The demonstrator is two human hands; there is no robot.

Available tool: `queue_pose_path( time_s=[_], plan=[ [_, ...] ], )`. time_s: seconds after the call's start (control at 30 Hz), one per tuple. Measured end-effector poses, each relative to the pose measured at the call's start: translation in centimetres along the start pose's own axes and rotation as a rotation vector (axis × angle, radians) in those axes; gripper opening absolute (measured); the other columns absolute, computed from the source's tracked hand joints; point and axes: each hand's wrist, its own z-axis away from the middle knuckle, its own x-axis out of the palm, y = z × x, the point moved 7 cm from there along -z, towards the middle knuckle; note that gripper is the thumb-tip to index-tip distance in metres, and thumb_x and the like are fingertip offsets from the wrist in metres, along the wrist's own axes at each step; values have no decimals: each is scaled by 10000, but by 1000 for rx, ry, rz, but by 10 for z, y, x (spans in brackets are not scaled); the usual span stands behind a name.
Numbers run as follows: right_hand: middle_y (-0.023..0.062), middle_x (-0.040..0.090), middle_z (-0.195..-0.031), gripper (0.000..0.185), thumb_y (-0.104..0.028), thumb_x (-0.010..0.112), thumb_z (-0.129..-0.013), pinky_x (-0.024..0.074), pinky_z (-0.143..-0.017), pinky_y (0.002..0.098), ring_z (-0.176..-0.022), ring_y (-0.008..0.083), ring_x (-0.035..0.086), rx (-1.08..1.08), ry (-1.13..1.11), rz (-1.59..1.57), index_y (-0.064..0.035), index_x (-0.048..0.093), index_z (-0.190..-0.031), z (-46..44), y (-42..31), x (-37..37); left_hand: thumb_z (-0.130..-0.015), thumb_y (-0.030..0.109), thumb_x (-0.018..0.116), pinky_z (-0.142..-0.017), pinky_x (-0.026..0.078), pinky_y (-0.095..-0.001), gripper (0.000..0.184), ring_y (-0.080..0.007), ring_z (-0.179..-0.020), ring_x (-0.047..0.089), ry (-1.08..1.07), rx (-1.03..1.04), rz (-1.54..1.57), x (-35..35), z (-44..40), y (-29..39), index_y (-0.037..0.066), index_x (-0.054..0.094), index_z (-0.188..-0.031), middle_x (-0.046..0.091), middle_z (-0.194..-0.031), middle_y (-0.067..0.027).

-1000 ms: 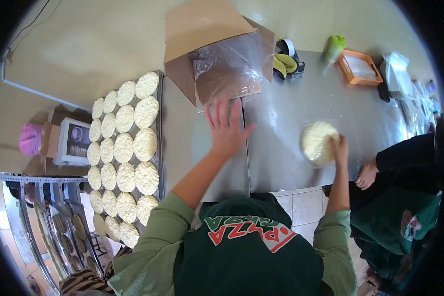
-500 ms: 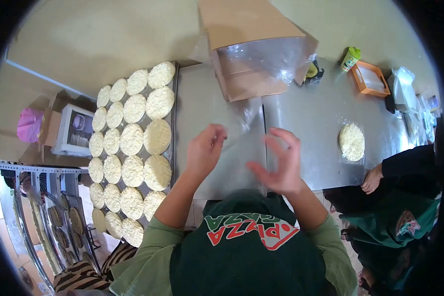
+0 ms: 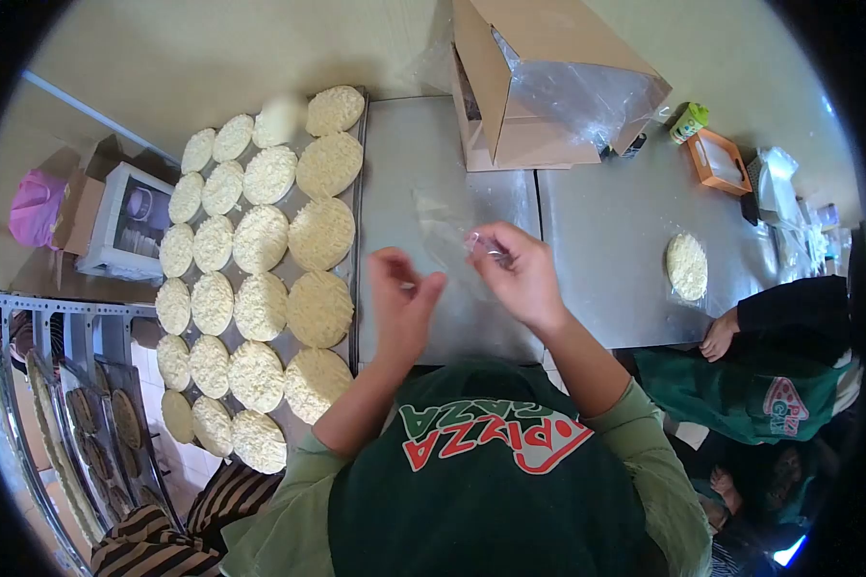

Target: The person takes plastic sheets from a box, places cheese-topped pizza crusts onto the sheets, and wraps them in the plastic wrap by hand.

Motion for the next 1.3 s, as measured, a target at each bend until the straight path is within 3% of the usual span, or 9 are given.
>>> queue_pose_path(
  time_s=[0.2, 0.3, 0.5, 0.6, 0.7, 0.9, 1.0, 1.13, 1.3],
  plan=[
    [88, 580, -723, 145, -39, 550, -792, 455, -570, 260, -605, 158, 556, -140, 154, 193, -3, 617, -915, 20, 20, -37, -875, 112, 508, -706, 492, -289, 81, -166, -728, 556, -136, -590, 651, 56, -2, -7, 34, 496, -861, 500, -679, -32],
    [57, 562, -676, 133, -16, 517, -774, 420, -541, 234, -573, 129, 518, 313, 236, -158, 1, 616, -861, 30, 103, -82, -913, 197, 453, -670, 499, -310, 155, -162, -681, 536, -216, -666, 948, 62, 2, -20, 85, 473, -808, 464, -680, -17],
    [8, 471, -589, 134, -106, 451, -812, 361, -485, 237, -520, 105, 439, 519, 173, -970, -46, 535, -726, 60, 47, -31, -929, 325, 429, -454, 285, -199, 262, -91, -521, 375, -42, -154, 278, 96, 13, -55, 156, 414, -730, 365, -618, 42],
    [-3, 408, -555, 143, -114, 396, -827, 297, -423, 257, -460, 89, 343, 677, 656, -830, -94, 500, -729, 63, 132, -92, -932, 361, 417, -412, 253, -191, 283, -75, -498, 357, 116, -545, 401, 88, 21, -39, 177, 385, -719, 355, -605, 50],
    [-10, 436, -548, 184, -173, 418, -869, 324, -426, 248, -431, 89, 370, 718, 578, -645, -75, 513, -745, 72, 232, -160, -934, 352, 415, -332, 268, -229, 279, -90, -389, 340, 42, -546, 523, 53, -2, -91, 142, 387, -751, 367, -551, 24],
    [93, 568, -628, 225, -203, 449, -900, 434, -504, 329, -522, 191, 548, 435, 392, 445, 0, 531, -953, 95, 253, -202, -942, 317, 391, -468, 408, -287, 243, -168, -601, 516, 193, -549, -154, 10, 23, -193, 94, 424, -853, 488, -701, -34],
    [99, 568, -629, 235, -215, 454, -905, 437, -509, 324, -529, 181, 554, 488, 326, 492, -11, 525, -997, 101, 259, -202, -897, 195, 472, -675, 465, -379, 188, -275, -793, 554, 487, 164, -983, 7, 21, -162, 61, 455, -1028, 545, -843, -116],
    [137, 584, -650, 240, -234, 456, -904, 452, -548, 362, -574, 249, 584, 413, 304, 551, -38, 517, -1028, 100, 251, -199, -794, 189, 595, -934, 357, -408, 382, -308, -1110, 445, -483, 448, -955, 117, 37, -147, 74, 469, -1136, 479, -1172, -188],
    [182, 623, -821, 206, -216, 426, -909, 462, -672, 449, -769, 385, 593, 438, 406, 868, -95, 490, -1063, 105, 256, -250, -672, 565, 634, -1034, 155, -548, 925, -370, -1329, 130, -523, 136, -1386, 138, 33, -171, 142, 234, -1390, 134, -1442, -200]
  ],
)
